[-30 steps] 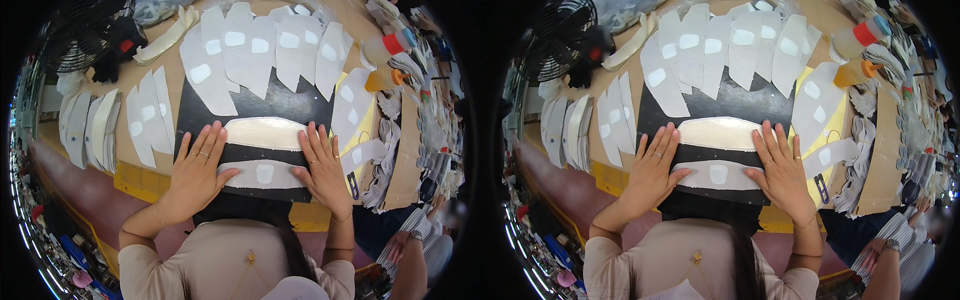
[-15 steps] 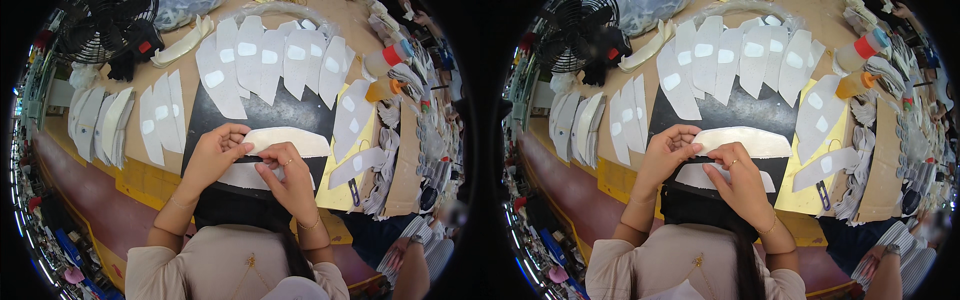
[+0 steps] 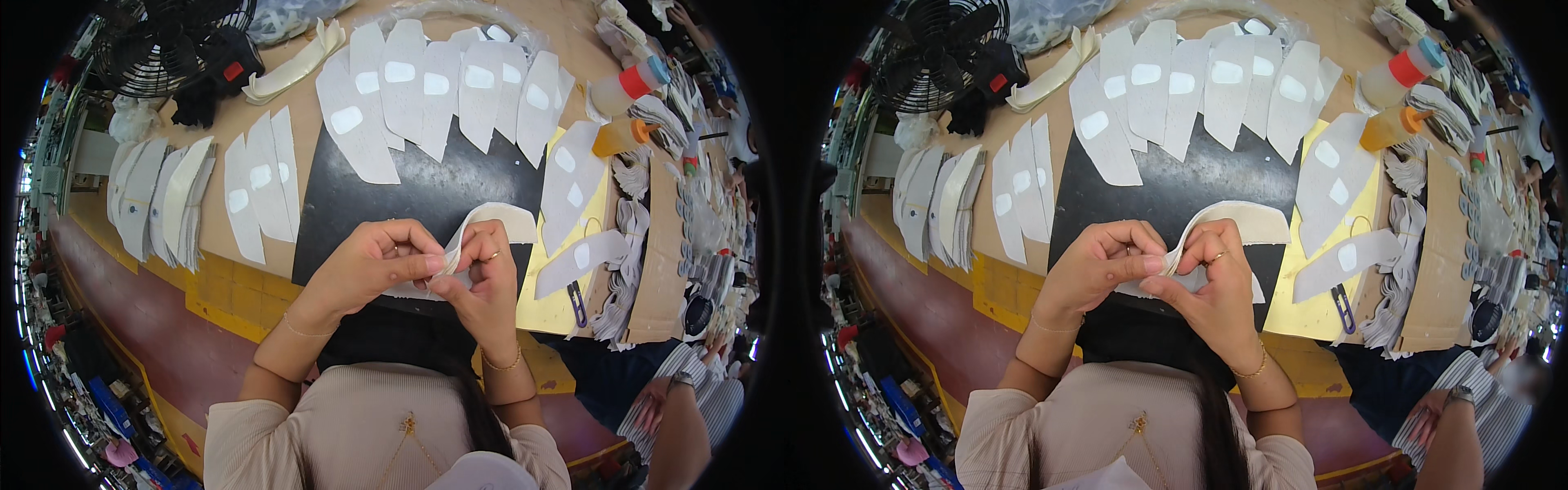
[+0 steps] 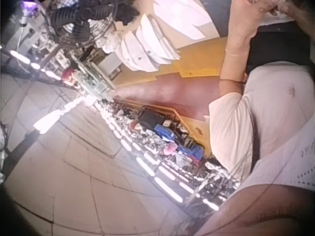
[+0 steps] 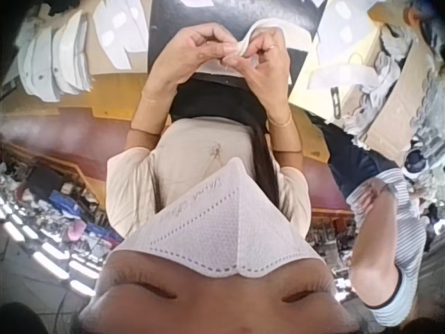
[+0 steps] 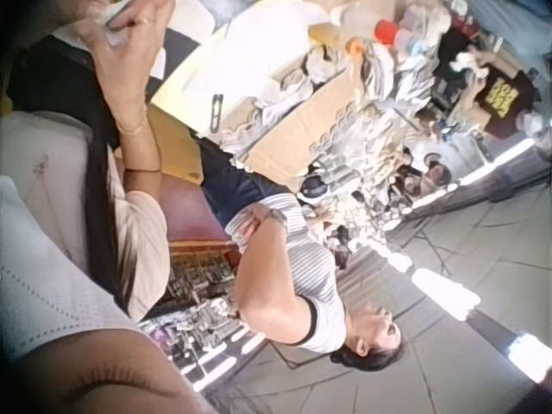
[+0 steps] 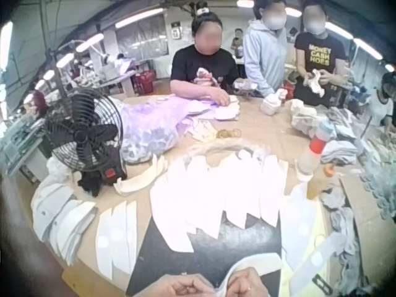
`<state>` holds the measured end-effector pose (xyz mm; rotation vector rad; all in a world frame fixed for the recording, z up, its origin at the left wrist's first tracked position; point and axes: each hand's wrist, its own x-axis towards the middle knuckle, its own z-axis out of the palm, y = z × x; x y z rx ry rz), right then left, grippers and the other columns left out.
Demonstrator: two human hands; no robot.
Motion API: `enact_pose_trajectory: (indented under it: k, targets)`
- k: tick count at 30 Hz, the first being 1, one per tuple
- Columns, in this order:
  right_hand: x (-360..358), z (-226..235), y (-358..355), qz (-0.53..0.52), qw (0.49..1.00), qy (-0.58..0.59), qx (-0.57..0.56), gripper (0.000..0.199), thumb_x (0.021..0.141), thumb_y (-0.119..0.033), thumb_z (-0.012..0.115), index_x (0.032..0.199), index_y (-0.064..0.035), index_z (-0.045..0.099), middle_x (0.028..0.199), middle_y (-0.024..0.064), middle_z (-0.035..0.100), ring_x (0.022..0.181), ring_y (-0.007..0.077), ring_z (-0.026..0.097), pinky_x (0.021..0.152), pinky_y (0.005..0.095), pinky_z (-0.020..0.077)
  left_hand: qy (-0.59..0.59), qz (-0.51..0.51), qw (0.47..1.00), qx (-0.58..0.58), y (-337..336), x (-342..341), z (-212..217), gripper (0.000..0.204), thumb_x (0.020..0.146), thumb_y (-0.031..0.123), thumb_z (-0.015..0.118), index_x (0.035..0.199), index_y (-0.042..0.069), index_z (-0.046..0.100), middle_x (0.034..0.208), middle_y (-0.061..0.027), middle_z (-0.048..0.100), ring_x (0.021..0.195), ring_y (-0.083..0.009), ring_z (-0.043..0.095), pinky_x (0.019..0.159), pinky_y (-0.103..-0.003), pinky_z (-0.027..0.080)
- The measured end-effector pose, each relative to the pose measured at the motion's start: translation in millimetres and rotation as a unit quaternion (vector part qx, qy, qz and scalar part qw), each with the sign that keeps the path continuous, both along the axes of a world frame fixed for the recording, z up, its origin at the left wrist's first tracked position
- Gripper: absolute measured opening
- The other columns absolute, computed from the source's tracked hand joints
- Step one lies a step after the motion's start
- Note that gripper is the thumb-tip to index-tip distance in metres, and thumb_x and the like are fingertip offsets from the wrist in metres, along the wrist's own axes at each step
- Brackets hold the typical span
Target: The person applies glue from a squeeze bottle onto white fabric pieces and then presses them onto a black base on the table. The person repeats this process for several pieces, aligning and smoothing each one by hand.
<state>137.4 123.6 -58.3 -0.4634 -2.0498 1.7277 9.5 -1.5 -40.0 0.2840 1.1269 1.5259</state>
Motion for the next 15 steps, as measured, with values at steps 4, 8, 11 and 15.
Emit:
enact_pose_trajectory:
  k: [4, 8, 11, 15]
  targets:
    - [3, -3, 1, 0.021, 0.996, 0.016, -0.09, 0.029, 0.076, -0.013, 0.078, 0.078, -0.0042, 0.05, 0.096, 0.0053, 0.044, 0.087, 0.0145, 0.048, 0.076, 0.0253, 0.0424, 0.02, -0.005, 1.0, -0.021, -1, 2, 5, 0.004, 0.085, 0.001, 0.064, 0.087, -0.002, 0.063, 0.091, -0.0057, 0.06, 0.082, -0.0105, 0.058, 0.073, -0.023, 0.047]
    - [5, 0, 7, 0.066, 0.978, 0.023, -0.198, 0.023, 0.082, -0.009, 0.072, 0.079, -0.0037, 0.05, 0.101, 0.0039, 0.043, 0.091, 0.0106, 0.047, 0.077, 0.0231, 0.0421, 0.012, 0.004, 0.999, -0.035, -2, 1, 8, 0.003, 0.085, -0.001, 0.063, 0.087, -0.002, 0.062, 0.093, -0.0058, 0.06, 0.085, -0.0109, 0.058, 0.077, -0.023, 0.047]
    - [6, 1, 7, 0.071, 0.964, 0.019, -0.256, 0.02, 0.084, -0.007, 0.069, 0.08, -0.0033, 0.05, 0.104, 0.0034, 0.043, 0.092, 0.0083, 0.047, 0.077, 0.0207, 0.0417, 0.073, 0.029, 0.997, 0.003, 0, 5, 7, 0.002, 0.086, 0.0, 0.061, 0.086, -0.001, 0.062, 0.094, -0.0057, 0.06, 0.089, -0.0113, 0.058, 0.079, -0.023, 0.047]
    - [11, 1, 13, 0.053, 0.961, -0.002, -0.272, 0.017, 0.084, -0.002, 0.066, 0.079, -0.0034, 0.05, 0.105, 0.0044, 0.046, 0.092, 0.0075, 0.046, 0.077, 0.0194, 0.0411, 0.042, 0.042, 0.998, 0.011, 0, 2, 3, 0.006, 0.087, 0.004, 0.061, 0.092, 0.0, 0.059, 0.099, -0.0074, 0.061, 0.093, -0.0111, 0.057, 0.08, -0.023, 0.047]
